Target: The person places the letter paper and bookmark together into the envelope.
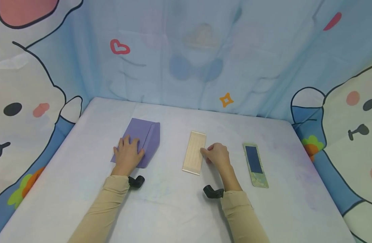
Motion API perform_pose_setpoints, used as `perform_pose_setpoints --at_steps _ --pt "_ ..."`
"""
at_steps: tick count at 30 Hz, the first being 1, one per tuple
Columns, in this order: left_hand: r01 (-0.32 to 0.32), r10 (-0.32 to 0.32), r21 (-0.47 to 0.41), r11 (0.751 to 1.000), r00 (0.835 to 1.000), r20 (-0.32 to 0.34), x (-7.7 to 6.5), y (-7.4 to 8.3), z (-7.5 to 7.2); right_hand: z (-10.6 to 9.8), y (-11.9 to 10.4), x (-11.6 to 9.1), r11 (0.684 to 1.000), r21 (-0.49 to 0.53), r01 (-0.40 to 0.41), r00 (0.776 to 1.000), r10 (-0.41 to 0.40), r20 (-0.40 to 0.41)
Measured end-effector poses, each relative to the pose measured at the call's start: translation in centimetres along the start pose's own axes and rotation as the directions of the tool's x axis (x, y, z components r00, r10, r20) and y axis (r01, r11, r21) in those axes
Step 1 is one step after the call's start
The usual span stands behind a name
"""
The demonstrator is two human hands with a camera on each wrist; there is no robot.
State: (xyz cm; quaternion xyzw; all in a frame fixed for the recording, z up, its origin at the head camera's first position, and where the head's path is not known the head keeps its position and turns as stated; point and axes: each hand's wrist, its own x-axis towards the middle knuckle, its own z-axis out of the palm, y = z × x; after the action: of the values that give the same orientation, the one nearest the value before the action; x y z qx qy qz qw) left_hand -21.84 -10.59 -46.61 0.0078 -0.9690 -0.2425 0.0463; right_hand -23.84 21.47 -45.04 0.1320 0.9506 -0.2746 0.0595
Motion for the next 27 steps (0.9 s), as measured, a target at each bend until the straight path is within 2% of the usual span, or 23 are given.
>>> perform_pose_setpoints --at_steps 7,15,27 --pt "-0.001 0.001 0.001 1.0 1.0 0.006 0.0 0.0 0.0 0.0 -0.2 0.4 1.0 -0.031 -0.008 1.0 0.008 0.011" --pt "-0.007 0.007 0.004 1.0 1.0 0.011 0.0 -0.1 -0.1 0.2 -0.8 0.4 0.997 -0.077 0.021 1.0 -0.019 0.022" --pt "-0.02 0.02 0.004 1.0 1.0 0.0 0.0 -0.1 -0.1 0.6 -2.2 0.0 0.993 -0.119 0.007 1.0 -0.006 0.006"
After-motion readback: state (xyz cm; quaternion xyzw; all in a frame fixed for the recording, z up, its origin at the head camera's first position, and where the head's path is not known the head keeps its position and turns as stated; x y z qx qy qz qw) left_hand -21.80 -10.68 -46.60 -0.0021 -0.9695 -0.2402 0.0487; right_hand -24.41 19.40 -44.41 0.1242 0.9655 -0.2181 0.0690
